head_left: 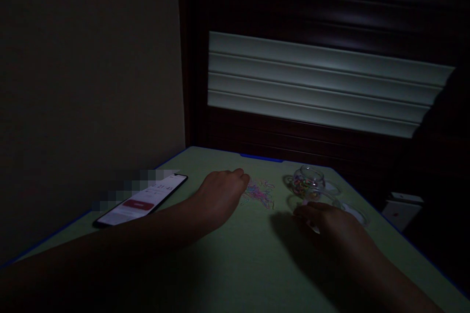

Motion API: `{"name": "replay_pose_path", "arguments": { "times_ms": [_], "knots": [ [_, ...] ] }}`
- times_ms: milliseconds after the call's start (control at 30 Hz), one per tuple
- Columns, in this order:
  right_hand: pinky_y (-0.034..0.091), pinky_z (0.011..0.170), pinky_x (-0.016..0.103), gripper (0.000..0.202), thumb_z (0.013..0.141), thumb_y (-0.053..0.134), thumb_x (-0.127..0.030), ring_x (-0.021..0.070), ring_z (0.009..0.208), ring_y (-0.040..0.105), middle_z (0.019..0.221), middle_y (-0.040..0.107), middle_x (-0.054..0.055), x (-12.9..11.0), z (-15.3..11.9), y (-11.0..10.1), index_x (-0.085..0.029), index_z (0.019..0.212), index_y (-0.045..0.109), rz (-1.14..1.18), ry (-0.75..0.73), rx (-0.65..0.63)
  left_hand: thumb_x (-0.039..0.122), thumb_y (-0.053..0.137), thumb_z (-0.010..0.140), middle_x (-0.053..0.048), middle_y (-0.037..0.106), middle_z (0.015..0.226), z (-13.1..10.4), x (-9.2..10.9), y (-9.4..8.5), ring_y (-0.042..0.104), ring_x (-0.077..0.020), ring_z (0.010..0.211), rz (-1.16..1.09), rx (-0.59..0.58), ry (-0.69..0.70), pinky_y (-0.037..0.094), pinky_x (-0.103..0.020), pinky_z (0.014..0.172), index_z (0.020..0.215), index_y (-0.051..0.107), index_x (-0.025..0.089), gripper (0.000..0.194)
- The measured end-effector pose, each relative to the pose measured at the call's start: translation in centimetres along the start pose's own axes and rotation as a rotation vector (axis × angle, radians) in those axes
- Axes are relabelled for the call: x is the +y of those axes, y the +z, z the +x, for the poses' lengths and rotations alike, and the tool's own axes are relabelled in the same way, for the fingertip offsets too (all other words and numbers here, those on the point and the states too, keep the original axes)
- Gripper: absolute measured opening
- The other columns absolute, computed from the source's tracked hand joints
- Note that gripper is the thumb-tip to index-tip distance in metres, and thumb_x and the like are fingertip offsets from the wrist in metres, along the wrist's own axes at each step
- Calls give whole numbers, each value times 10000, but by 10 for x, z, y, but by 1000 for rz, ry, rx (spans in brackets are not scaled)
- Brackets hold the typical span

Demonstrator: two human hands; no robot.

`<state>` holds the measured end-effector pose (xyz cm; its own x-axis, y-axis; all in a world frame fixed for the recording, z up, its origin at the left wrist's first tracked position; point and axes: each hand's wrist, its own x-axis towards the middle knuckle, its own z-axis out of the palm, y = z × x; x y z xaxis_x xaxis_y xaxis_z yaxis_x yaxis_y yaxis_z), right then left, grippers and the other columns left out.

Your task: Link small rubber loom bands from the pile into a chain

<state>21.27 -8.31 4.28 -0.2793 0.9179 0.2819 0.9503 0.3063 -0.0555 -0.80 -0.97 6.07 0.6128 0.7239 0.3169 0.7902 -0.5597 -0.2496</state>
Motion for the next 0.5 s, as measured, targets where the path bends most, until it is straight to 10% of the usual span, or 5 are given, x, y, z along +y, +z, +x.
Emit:
{"name": "replay_pose_path", "arguments": {
  "times_ms": [500],
  "knots": [
    [352, 526, 248, 195, 797, 411, -210, 153, 608, 551, 716, 613, 36, -1, 1, -1, -209, 706, 584, -10, 41, 55, 65, 382, 803, -58, 575, 848, -1, 0, 11, 560, -182, 714, -27, 13, 28, 409, -280, 589, 875, 542, 163, 201]
  ]
}}
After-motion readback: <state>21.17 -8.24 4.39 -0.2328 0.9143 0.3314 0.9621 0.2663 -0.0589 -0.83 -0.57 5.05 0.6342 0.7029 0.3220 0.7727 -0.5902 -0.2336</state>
